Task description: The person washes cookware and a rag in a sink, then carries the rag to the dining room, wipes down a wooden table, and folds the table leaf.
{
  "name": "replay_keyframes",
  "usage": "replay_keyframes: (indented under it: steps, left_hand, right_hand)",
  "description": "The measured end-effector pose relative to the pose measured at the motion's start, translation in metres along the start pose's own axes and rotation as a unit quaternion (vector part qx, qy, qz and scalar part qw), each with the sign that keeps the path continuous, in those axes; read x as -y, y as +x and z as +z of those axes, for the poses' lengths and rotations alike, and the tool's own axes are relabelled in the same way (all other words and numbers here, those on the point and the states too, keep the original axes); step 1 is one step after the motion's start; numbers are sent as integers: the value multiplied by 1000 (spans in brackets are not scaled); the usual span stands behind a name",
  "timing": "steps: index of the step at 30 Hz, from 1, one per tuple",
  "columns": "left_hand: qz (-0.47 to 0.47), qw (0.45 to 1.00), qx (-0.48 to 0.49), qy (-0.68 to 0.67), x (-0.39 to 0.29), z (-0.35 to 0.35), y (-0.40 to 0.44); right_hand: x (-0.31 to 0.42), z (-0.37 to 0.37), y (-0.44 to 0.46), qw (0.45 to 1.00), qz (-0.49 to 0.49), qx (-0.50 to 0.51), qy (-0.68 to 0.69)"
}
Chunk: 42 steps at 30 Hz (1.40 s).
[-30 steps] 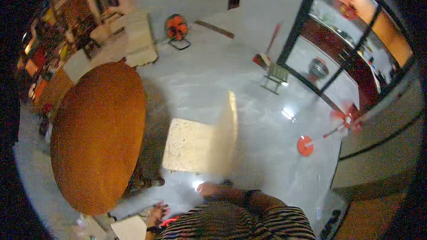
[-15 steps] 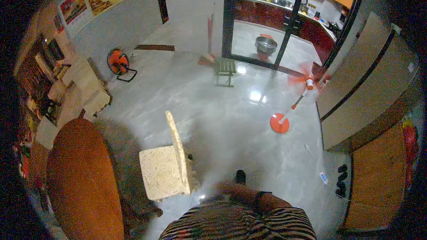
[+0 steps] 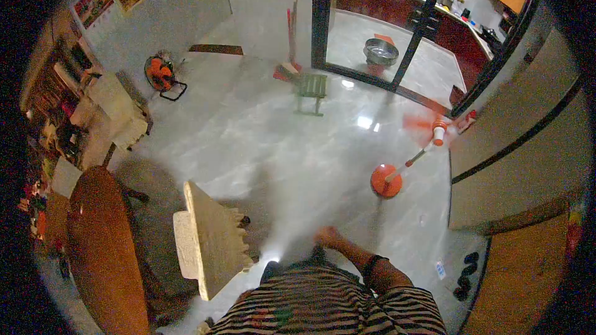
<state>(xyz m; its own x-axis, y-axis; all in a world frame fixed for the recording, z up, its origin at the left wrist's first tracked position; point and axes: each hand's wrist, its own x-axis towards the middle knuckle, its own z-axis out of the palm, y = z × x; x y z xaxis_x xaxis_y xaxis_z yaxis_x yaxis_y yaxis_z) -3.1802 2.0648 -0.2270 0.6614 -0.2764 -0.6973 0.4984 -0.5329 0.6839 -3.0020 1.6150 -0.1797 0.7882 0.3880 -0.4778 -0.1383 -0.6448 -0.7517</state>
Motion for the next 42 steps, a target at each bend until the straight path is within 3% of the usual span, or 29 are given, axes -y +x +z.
replay_keyframes:
  steps: [3, 4, 6, 10, 11, 14, 15, 18, 21, 22, 24, 25, 27, 31, 33, 36, 37, 42]
  left_hand:
    - [117, 988, -52, 80, -63, -9, 32]
    - [-3, 992, -77, -99, -83, -13, 41]
    - [18, 988, -80, -130, -109, -24, 67]
    - [18, 977, -74, -202, -153, -51, 135]
    - [31, 996, -79, 10, -173, -69, 145]
    - [48, 992, -106, -48, -193, -101, 207]
    - [-38, 993, -92, 61, -232, -121, 220]
    - [47, 992, -65, 100, -249, -175, 288]
    - [14, 995, -42, 91, -383, -228, 328]
    - [-1, 995, -37, 88, -423, -242, 340]
    - [96, 983, -38, 154, -458, -279, 393]
    - [149, 971, -37, 182, -489, -289, 417]
    - [158, 961, -36, 224, -566, -298, 459]
    - [207, 953, 3, 219, -686, -282, 531]
    - [204, 950, 15, 237, -711, -266, 560]
    - [177, 949, 47, 256, -755, -248, 592]
    - [164, 951, 65, 255, -775, -244, 602]
    - [141, 952, 130, 238, -837, -227, 661]
  right_hand:
    - [19, -34, 19, 991, -83, -75, -67]
    - [36, -47, 26, 996, -51, -50, -49]
    - [73, -71, 41, 1000, 12, 0, -12]
    - [83, -99, 96, 994, -104, 21, 6]
    - [78, -110, 117, 992, -109, 51, -27]
    - [65, -153, 177, 986, -90, 84, -108]
    - [67, -174, 194, 990, -72, 66, -99]
    - [66, -236, 233, 997, -40, -18, -57]
    - [40, -286, 283, 962, -139, -119, -202]
    - [39, -301, 291, 982, -115, -140, -57]
    - [45, -333, 303, 953, -73, -184, 229]
    - [51, -351, 309, 945, -40, -173, 273]
    - [61, -387, 325, 921, 21, -149, 358]
    - [34, -463, 357, 923, -37, -213, 319]
    - [16, -506, 365, 921, -78, -246, 292]
    - [-11, -577, 382, 899, -23, -296, 322]
    - [-20, -598, 385, 891, -60, -368, 261]
    - [-64, -692, 392, 842, 7, -330, 427]
